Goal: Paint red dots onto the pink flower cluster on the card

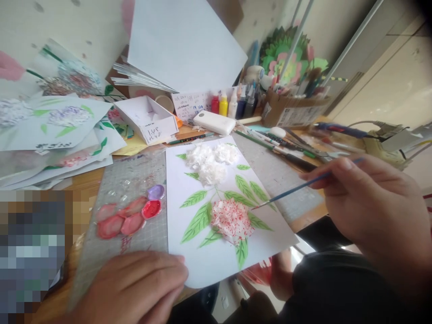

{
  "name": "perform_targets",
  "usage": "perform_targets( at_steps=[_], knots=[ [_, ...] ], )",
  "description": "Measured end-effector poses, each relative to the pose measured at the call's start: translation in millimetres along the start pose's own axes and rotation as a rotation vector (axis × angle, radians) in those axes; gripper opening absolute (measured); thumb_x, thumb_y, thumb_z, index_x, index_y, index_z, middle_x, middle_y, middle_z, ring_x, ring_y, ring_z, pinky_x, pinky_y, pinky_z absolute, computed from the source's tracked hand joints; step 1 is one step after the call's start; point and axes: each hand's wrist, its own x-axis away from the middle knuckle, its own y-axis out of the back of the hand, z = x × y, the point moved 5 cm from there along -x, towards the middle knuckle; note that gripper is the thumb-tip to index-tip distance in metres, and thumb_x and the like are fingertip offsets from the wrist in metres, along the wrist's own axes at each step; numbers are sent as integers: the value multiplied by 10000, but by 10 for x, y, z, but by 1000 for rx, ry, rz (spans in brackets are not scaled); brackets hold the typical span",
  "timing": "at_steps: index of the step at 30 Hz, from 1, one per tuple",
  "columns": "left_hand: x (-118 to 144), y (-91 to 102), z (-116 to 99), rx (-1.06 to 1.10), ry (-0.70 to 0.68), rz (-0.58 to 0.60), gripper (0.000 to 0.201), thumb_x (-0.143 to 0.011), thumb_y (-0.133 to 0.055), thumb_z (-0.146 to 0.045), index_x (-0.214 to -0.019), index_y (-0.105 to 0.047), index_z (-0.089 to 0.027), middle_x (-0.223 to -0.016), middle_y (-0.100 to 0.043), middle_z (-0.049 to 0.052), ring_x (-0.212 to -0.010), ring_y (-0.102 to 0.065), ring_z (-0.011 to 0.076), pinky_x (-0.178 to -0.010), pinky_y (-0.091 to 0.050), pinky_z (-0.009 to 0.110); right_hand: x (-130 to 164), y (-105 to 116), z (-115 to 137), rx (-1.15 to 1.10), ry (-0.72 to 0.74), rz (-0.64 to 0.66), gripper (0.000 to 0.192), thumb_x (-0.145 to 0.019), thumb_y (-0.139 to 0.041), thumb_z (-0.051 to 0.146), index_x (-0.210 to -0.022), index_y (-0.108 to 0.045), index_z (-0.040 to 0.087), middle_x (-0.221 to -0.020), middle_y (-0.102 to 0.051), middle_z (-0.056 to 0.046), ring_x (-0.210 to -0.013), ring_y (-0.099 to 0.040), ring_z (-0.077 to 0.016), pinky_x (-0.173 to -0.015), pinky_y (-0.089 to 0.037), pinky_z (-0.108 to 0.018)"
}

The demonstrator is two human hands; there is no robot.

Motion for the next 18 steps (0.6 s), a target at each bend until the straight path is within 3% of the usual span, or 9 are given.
perform_targets(
  at_steps=[5,9,11,12,14,15,18],
  knots=[
    [32,-27,-210,47,-66,-99,260,-1050,-526,-142,-1027,-767,-238,-999,-803,-74,-1051,-713,43,-1162,-408,124,130,-99,65,-93,35,32,286,-772,-877,509,-711,-770,251,-717,-772,-81,-700,-733,-191,-630,-568,-290],
    [102,-69,-374,52,-235,-162,314,-1062,-484,-139,-947,-769,-207,-990,-810,-49,-1062,-731,103,-1188,-444,205,265,-185,212,-86,124,85,295,-792,-851,539,-710,-757,272,-711,-765,-43,-638,-732,-170,-644,-608,-278],
    [88,-69,-384,45,-238,-192,335,-1076,-468,-143,-930,-765,-193,-975,-812,-39,-1029,-741,109,-1206,-432,204,353,-243,305,-34,173,137,223,-836,-824,491,-747,-782,292,-716,-773,-29,-631,-745,-168,-617,-614,-252],
    [82,-68,-431,47,-337,-184,341,-1060,-456,-142,-926,-764,-195,-942,-806,-36,-965,-750,120,-1186,-450,210,400,-286,351,4,198,173,161,-854,-815,447,-782,-802,304,-738,-786,-28,-641,-755,-172,-601,-615,-240],
    [44,-29,-439,28,-355,-203,362,-1060,-413,-160,-919,-746,-184,-916,-794,-25,-869,-753,138,-1011,-564,250,493,-409,437,78,253,257,50,-868,-803,359,-862,-835,321,-805,-811,-29,-675,-772,-181,-588,-619,-224],
    [18,-44,-431,14,-336,-131,306,-1027,-450,-132,-928,-738,-169,-939,-794,-7,-890,-763,162,-929,-605,289,537,-490,476,102,284,302,45,-863,-801,327,-880,-842,326,-827,-817,-24,-686,-776,-179,-593,-622,-215],
    [16,-43,-452,-13,-386,-64,370,-1071,-394,-173,-858,-696,-163,-906,-773,9,-903,-760,174,-857,-633,309,670,-788,586,135,444,447,98,-884,-756,283,-917,-832,335,-854,-818,14,-730,-780,-147,-652,-625,-173]
  ],
)
